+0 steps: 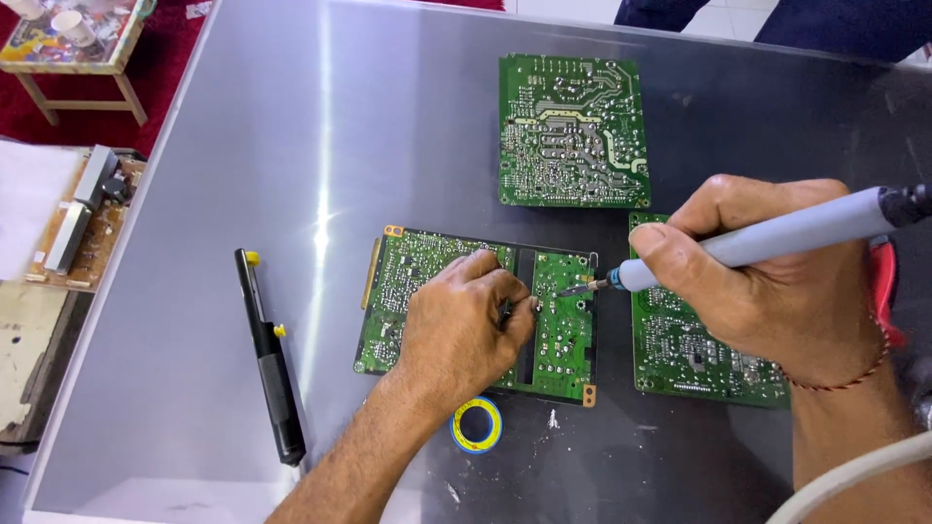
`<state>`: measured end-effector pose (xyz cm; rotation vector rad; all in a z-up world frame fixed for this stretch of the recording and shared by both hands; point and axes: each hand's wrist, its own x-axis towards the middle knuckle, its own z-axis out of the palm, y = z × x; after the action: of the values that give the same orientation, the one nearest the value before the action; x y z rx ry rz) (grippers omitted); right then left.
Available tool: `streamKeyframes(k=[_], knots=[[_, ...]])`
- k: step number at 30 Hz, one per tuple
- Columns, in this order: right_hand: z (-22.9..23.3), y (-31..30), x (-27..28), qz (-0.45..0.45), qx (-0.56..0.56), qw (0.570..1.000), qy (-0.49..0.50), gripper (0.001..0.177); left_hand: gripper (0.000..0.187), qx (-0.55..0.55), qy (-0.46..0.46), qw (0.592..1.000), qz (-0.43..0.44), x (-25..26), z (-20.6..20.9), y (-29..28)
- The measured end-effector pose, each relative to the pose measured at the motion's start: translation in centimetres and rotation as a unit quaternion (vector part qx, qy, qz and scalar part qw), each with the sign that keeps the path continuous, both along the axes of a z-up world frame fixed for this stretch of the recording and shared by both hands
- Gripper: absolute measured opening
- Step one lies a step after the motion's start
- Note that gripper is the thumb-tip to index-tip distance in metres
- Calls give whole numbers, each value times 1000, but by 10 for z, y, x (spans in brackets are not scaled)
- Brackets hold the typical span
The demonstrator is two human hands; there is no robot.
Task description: Soldering electronic components onto a printed circuit board using a soldering iron at a repair bench.
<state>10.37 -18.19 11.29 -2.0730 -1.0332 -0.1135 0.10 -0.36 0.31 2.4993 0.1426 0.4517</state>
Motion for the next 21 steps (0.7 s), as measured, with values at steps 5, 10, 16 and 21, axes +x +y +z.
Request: streamKeyframes(k=[5,10,16,21], knots=[[-7,-6,3,-23,5,1000,-10,26,13,-28,-10,1000,-5,2,2,2],[-14,-7,5,-72,11,997,-19,27,10,-114,-1,993,28,3,8,5],[-21,-6,4,-13,40,999,-17,30,10,-115,-11,993,12,1,6,7],[-35,-14,11,28,65,996,-49,33,10,-101,-71,992,11,-1,4,6]])
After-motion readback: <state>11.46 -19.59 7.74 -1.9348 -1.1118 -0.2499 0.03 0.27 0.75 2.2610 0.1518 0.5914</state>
